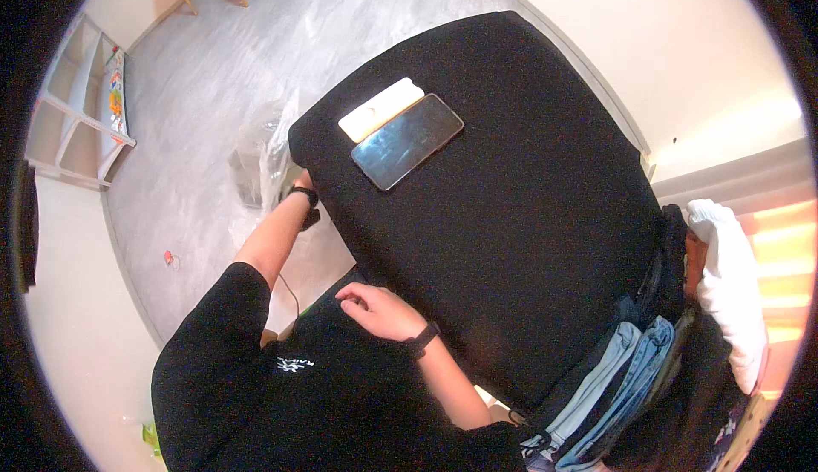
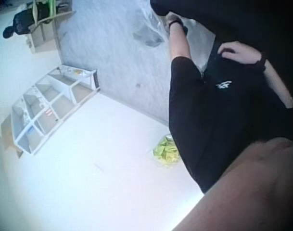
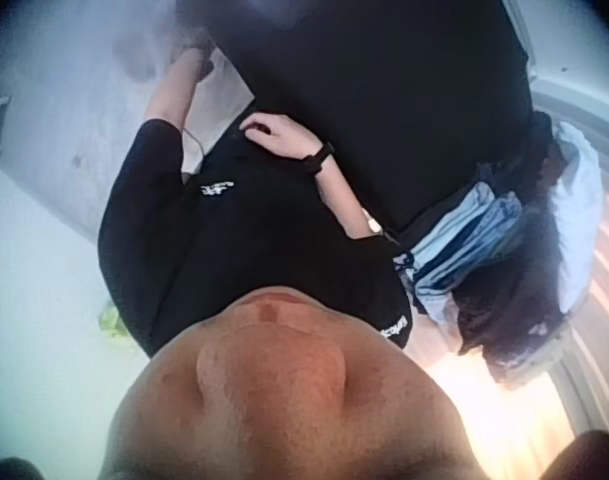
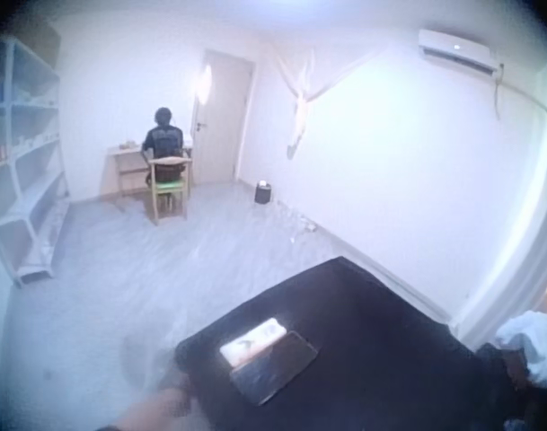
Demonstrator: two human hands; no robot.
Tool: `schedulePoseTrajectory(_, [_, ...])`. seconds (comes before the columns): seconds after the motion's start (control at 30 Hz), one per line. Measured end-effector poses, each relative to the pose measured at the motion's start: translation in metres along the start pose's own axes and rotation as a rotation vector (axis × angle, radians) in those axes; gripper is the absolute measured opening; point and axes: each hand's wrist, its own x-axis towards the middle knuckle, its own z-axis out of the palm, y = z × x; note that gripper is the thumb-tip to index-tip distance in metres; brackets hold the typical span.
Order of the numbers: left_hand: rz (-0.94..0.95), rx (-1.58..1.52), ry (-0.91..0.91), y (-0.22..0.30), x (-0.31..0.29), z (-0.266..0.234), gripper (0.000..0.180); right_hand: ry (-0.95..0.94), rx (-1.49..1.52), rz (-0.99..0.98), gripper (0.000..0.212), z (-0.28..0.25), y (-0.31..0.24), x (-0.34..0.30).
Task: Folding several jackets and placing them into a clear plastic bag.
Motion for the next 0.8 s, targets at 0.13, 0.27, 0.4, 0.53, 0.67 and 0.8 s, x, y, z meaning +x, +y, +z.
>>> schedulePoseTrajectory(0.13, [0.097,-0.265,-0.020,0.077,0.032,-0.002,0.030,0.071,-0.009,0.077,0.026,-0.008,0.019,0.006])
schedulePoseTrajectory(0.27, [0.094,-0.514,-0.051,0.090,0.037,-0.063,0.030,0.070,0.014,0.115,0.026,-0.013,0.017,0.009])
schedulePoseTrajectory(0.4, [0.096,-0.745,-0.060,0.080,0.024,-0.134,0.030,0.083,0.055,0.101,0.026,-0.016,0.020,0.013])
schedulePoseTrajectory(0.53, [-0.044,-0.311,0.079,0.094,-0.024,-0.240,0.033,0.091,0.070,0.108,0.027,-0.014,0.026,0.012])
schedulePoseTrajectory(0.67, [-0.081,-0.184,0.202,0.064,-0.055,-0.253,0.031,0.063,0.065,0.080,0.027,-0.015,0.024,0.014])
schedulePoseTrajectory(0.8, [-0.279,0.224,0.395,0.031,-0.079,-0.267,0.045,0.065,0.065,0.071,0.027,-0.014,0.028,0.013])
